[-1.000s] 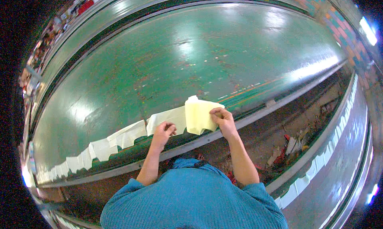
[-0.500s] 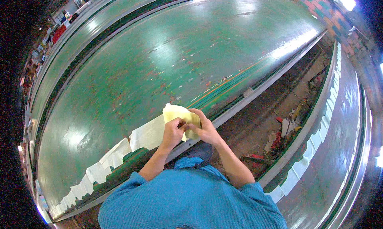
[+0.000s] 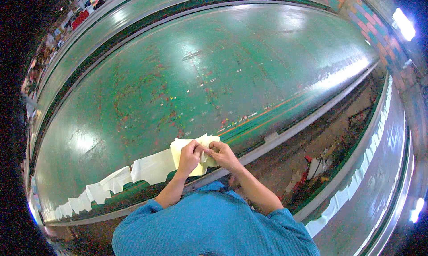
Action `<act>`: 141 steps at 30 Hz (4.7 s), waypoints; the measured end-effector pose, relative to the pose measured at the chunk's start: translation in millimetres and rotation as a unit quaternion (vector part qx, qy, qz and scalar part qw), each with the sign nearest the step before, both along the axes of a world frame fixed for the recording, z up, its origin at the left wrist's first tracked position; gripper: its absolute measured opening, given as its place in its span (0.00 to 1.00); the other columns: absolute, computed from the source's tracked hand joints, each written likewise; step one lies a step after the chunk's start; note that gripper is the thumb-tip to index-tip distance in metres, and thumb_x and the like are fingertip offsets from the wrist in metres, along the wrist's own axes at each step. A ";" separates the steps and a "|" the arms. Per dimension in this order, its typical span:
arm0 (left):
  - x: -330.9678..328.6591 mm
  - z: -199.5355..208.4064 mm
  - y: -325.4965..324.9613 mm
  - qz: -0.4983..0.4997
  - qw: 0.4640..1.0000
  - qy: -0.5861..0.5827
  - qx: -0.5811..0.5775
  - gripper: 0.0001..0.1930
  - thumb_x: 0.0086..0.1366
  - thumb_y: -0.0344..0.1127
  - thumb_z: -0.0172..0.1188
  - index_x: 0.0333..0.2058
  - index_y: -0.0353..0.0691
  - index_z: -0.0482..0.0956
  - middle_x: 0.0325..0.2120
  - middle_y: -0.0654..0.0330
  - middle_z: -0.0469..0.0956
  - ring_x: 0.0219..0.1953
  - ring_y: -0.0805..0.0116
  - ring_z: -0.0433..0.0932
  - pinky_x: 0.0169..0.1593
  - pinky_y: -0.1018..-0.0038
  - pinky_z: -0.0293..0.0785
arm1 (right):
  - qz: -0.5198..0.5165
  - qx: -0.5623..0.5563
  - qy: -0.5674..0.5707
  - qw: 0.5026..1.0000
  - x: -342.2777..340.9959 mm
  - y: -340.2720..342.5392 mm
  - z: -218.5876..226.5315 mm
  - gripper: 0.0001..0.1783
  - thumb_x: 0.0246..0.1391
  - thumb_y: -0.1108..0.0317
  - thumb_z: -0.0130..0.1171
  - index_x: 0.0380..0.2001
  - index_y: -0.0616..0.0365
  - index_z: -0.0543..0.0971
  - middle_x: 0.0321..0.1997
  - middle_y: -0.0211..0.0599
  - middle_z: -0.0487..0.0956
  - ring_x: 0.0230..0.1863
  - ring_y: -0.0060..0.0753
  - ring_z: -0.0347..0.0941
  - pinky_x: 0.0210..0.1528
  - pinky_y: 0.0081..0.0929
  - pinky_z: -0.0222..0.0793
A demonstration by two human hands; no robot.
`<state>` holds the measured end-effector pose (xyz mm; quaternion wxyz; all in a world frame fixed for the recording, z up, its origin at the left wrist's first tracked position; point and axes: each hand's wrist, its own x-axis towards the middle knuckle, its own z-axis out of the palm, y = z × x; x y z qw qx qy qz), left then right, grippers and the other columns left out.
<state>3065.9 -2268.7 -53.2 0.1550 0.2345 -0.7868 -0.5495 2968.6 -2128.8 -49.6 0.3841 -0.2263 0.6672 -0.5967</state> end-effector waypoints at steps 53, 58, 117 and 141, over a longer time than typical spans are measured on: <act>-336.2 62.8 219.0 -0.003 0.994 0.010 -0.111 0.15 0.58 0.39 0.66 0.26 0.34 0.71 0.21 0.49 0.75 0.23 0.52 0.75 0.28 0.61 0.70 | 0.050 -0.095 0.030 0.994 -355.8 199.3 48.5 0.10 0.63 0.73 0.49 0.46 0.59 0.74 0.43 0.27 0.72 0.46 0.19 0.67 0.50 0.21 0.65; -372.6 49.0 246.7 -0.018 0.988 0.052 -0.142 0.11 0.61 0.32 0.61 0.24 0.32 0.72 0.18 0.51 0.74 0.20 0.60 0.74 0.24 0.66 0.67 | 0.027 -0.103 0.017 0.994 -388.6 235.8 51.6 0.16 0.61 0.71 0.52 0.52 0.57 0.69 0.41 0.30 0.73 0.45 0.23 0.68 0.48 0.24 0.67; -382.3 33.2 249.0 0.147 0.874 0.337 0.316 0.11 0.66 0.34 0.56 0.42 0.34 0.78 0.35 0.62 0.81 0.36 0.72 0.78 0.42 0.74 0.74 | -0.113 -0.158 -0.127 0.973 -569.0 335.7 39.6 0.09 0.51 0.64 0.57 0.31 0.59 0.79 0.30 0.31 0.79 0.32 0.24 0.75 0.37 0.25 0.71; -443.9 -19.8 233.2 -0.075 0.984 -0.096 0.133 0.20 0.65 0.27 0.49 0.57 0.37 0.69 0.53 0.54 0.75 0.46 0.65 0.79 0.47 0.70 0.73 | 0.027 0.066 0.208 0.976 -572.4 307.8 -50.2 0.18 0.58 0.57 0.58 0.38 0.65 0.80 0.31 0.44 0.82 0.33 0.31 0.76 0.39 0.31 0.72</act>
